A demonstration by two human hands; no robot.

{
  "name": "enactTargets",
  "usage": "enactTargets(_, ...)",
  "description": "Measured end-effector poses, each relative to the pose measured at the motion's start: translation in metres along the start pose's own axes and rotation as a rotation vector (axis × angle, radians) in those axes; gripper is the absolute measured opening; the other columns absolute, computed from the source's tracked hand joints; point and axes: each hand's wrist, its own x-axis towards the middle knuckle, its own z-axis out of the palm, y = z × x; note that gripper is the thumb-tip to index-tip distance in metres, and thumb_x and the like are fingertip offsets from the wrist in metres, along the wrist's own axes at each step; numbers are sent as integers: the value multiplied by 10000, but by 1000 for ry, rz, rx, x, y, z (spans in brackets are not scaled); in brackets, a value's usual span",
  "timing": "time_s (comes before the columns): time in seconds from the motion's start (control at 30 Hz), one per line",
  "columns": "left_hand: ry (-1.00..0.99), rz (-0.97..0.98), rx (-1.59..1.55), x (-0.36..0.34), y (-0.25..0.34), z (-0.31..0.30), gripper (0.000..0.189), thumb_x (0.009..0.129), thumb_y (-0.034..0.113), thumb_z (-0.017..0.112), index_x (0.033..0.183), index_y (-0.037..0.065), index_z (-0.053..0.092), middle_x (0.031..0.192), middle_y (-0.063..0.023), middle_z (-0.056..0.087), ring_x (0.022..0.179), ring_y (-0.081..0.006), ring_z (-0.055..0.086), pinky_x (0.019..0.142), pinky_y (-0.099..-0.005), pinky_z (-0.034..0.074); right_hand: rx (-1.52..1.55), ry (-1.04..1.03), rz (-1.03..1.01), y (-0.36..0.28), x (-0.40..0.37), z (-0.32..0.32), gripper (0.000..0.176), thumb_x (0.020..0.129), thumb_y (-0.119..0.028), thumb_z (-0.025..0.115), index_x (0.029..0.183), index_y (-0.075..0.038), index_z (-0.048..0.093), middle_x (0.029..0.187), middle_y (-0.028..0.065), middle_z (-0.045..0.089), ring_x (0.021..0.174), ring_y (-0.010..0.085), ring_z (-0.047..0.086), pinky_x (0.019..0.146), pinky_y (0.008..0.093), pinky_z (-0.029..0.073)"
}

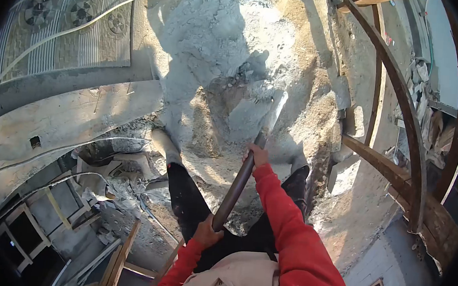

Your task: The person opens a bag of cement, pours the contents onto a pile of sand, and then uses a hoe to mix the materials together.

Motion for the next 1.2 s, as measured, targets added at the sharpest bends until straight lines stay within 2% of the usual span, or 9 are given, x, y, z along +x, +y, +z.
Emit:
enactTargets(0.23, 27, -117, 173, -85, -23, 34, 507, 683, 332, 702, 1044, 66, 466, 738, -227, 620, 704, -399, 617, 622, -471, 499, -50, 100, -13, 19, -106, -5, 116, 731, -78, 597, 712, -42, 488, 553, 63, 472, 435, 193, 517, 428, 337, 462)
enactTargets(0.37, 151, 234, 156, 21, -8, 2, 438, 687, 306, 698, 1007, 88, 492, 723, -167, 621, 688, -371, 614, 599, -464, 488, 27, 99, -397, -72, -101, 41, 118, 745, -76, 617, 747, -25, 510, 604, 57, 498, 448, 180, 520, 427, 321, 462)
enactTargets(0.43, 165, 371, 154, 93, 30, -39, 428, 678, 285, 703, 1013, 111, 501, 735, -175, 621, 706, -374, 611, 609, -468, 478, 35, 85, -733, -109, -81, 83, 267, 748, -31, 603, 937, -30, 415, 619, 65, 479, 438, 170, 499, 421, 308, 460)
enactTargets(0.53, 222, 486, 164, 170, 59, -93, 456, 679, 276, 707, 1039, 100, 490, 762, -190, 624, 724, -373, 611, 618, -467, 473, 13, 89, -783, -145, -13, 124, 284, 733, -25, 596, 930, -41, 391, 614, 78, 480, 433, 173, 494, 377, 310, 442)
enactTargets(0.63, 220, 279, 112, 172, 20, -116, 485, 658, 272, 711, 1010, 31, 480, 786, -214, 625, 745, -382, 616, 651, -460, 480, -123, 86, -525, -90, 85, 158, 364, 700, -29, 613, 963, -25, 362, 668, 119, 480, 420, 197, 492, 367, 342, 454)
enactTargets(0.67, 225, 270, 111, 163, 7, -103, 485, 658, 272, 711, 1010, 31, 480, 786, -214, 625, 745, -382, 616, 651, -460, 480, -227, 130, -498, -59, 92, 170, 193, 707, -61, 616, 778, -7, 445, 581, 90, 481, 408, 201, 499, 366, 346, 463)
enactTargets(0.77, 213, -63, -12, 136, -8, -73, 478, 649, 262, 703, 991, 21, 471, 816, -244, 620, 772, -410, 610, 693, -465, 484, -350, 9, -320, -6, 125, 152, 189, 705, -71, 614, 804, -21, 460, 556, 90, 489, 396, 199, 495, 370, 340, 463)
enactTargets(1.07, 242, -143, 77, -62, -48, 13, 489, 658, 268, 705, 990, 22, 444, 672, -233, 599, 664, -414, 610, 585, -475, 493, -244, -9, -10, 97, -54, 59, 139, 717, -56, 577, 761, -42, 446, 571, 57, 472, 420, 170, 500, 388, 321, 458)
enactTargets(1.2, 154, -138, -12, -115, -39, 37, 465, 671, 289, 703, 983, 47, 456, 676, -216, 605, 641, -401, 611, 574, -474, 491, -213, 66, 2, 72, -124, 45, 152, 705, -37, 593, 772, -34, 456, 569, 68, 489, 418, 189, 513, 399, 331, 469)
